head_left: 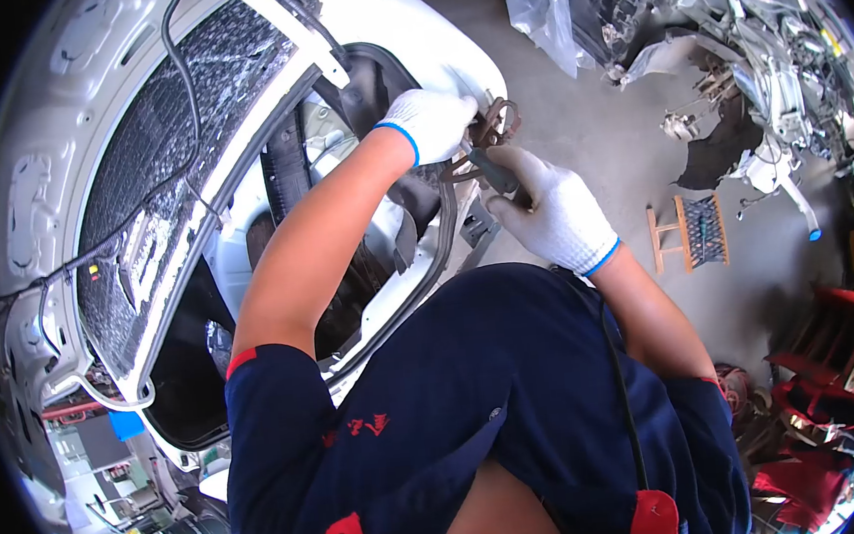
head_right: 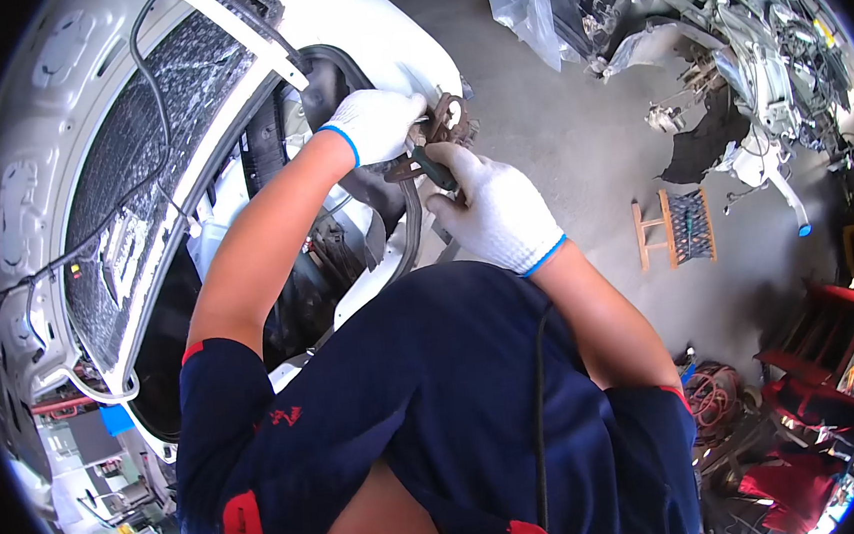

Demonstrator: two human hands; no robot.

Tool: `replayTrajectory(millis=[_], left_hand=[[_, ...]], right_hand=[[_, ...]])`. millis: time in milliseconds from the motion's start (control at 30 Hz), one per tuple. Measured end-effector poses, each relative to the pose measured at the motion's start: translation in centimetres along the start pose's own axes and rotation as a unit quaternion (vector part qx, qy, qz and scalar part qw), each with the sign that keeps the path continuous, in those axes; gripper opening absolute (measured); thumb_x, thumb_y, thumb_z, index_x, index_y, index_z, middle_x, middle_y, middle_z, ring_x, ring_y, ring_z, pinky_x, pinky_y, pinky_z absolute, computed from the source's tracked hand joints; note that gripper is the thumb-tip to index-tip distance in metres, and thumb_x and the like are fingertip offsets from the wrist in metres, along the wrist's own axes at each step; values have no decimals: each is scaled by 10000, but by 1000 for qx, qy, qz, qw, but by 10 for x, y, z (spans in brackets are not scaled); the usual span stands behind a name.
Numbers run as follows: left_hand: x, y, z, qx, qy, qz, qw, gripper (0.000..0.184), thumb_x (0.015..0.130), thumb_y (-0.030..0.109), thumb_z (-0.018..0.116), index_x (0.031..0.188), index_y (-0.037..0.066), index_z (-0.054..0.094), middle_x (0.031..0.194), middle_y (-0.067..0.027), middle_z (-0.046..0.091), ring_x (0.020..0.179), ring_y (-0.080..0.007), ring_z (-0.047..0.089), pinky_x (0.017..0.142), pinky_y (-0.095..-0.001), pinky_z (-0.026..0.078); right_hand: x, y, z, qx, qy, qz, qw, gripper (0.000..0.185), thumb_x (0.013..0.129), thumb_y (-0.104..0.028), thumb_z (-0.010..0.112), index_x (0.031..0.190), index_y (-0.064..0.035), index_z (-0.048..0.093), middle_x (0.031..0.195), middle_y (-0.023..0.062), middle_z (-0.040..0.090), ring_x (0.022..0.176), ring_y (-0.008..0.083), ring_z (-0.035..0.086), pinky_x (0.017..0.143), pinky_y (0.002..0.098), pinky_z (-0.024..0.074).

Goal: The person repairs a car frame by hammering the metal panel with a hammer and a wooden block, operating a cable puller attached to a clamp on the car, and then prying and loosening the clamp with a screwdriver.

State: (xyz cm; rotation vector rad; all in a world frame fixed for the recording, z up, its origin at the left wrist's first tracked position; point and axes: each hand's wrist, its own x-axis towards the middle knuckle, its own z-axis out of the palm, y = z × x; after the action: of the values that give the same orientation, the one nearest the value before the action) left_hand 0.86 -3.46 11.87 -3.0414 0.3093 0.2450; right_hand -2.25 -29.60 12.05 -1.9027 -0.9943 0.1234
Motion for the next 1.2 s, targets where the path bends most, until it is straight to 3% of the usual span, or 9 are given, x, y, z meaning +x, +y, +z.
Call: replayTrajectory(millis=[167, 300, 333, 433, 533, 700, 933, 1067, 1200], left_hand=[[-2, -2, 10, -6, 46, 20, 999, 377, 1135, 281, 421, 1089, 88, 742, 942, -180, 775, 922, -389, 761, 822, -529, 590], [5, 0, -2, 41, 20, 45, 998, 379, 1138, 275, 417, 1097, 89, 745, 928, -161, 779, 884, -377, 764, 788, -512, 595], [5, 4, -6, 50, 14, 37, 998, 272, 1084, 267, 516, 1064, 96, 726, 921, -153, 775, 892, -379, 764, 791, -508, 595], [3, 5, -6, -38, 4, 0, 999, 151, 910, 238, 711, 1000, 122, 673, 910, -139, 763, 916, -379, 763, 813, -514, 595], [4, 10, -7, -60, -35, -37, 997, 249, 991, 286, 643, 1118, 98, 744, 1052, -202, 786, 1012, -406, 768, 894, -521, 604], [8, 12, -14, -95, -62, -82, 990, 326, 1024, 313, 575, 1199, 101, 751, 1109, -214, 782, 1058, -416, 754, 937, -526, 589], [14, 4, -14, -214, -68, -132, 965, 411, 1046, 336, 529, 1099, -8, 747, 1021, -271, 770, 1006, -448, 748, 934, -529, 569], [22, -10, 11, -303, -44, -146, 941, 488, 1034, 435, 583, 939, -8, 765, 846, -267, 743, 848, -436, 740, 856, -501, 562], [6, -1, -21, -264, -98, -145, 948, 546, 958, 491, 667, 1097, -35, 705, 968, -275, 761, 953, -456, 743, 890, -505, 563]], right_hand=[[-25, 30, -14, 66, -10, 87, 994, 548, 880, -59, 767, 1411, -55, 629, 1029, 180, 797, 822, 344, 773, 790, 451, 625], [-27, 29, -19, 30, -25, 46, 998, 601, 845, -81, 821, 1417, -72, 637, 1206, 206, 743, 1042, 346, 751, 911, 428, 621], [-22, 22, -18, -15, -5, -4, 1000, 619, 837, -69, 843, 1420, -69, 635, 1333, 179, 695, 1089, 329, 722, 957, 420, 605], [3, 7, -3, -37, 117, -77, 989, 512, 868, -62, 810, 1357, -45, 658, 1320, 187, 690, 1221, 398, 670, 1067, 464, 553], [41, 10, 14, -17, 186, -132, 973, 368, 917, -79, 771, 1275, -51, 689, 1272, 182, 699, 1201, 405, 675, 1018, 466, 562], [86, 16, 20, 97, 233, -62, 966, 197, 1010, -37, 641, 1188, -16, 722, 1081, 193, 743, 969, 356, 751, 918, 418, 592], [140, 26, 10, 152, 153, -54, 975, 226, 1075, -81, 578, 1243, -14, 713, 971, 137, 762, 893, 218, 766, 858, 349, 600], [174, 37, 5, 180, 69, -36, 981, 235, 1092, -123, 569, 1260, -40, 711, 947, 114, 768, 843, 199, 766, 817, 335, 608], [171, 38, 4, 136, 77, -80, 984, 216, 1090, -118, 594, 1252, -45, 717, 939, 126, 756, 814, 208, 767, 786, 340, 610]])
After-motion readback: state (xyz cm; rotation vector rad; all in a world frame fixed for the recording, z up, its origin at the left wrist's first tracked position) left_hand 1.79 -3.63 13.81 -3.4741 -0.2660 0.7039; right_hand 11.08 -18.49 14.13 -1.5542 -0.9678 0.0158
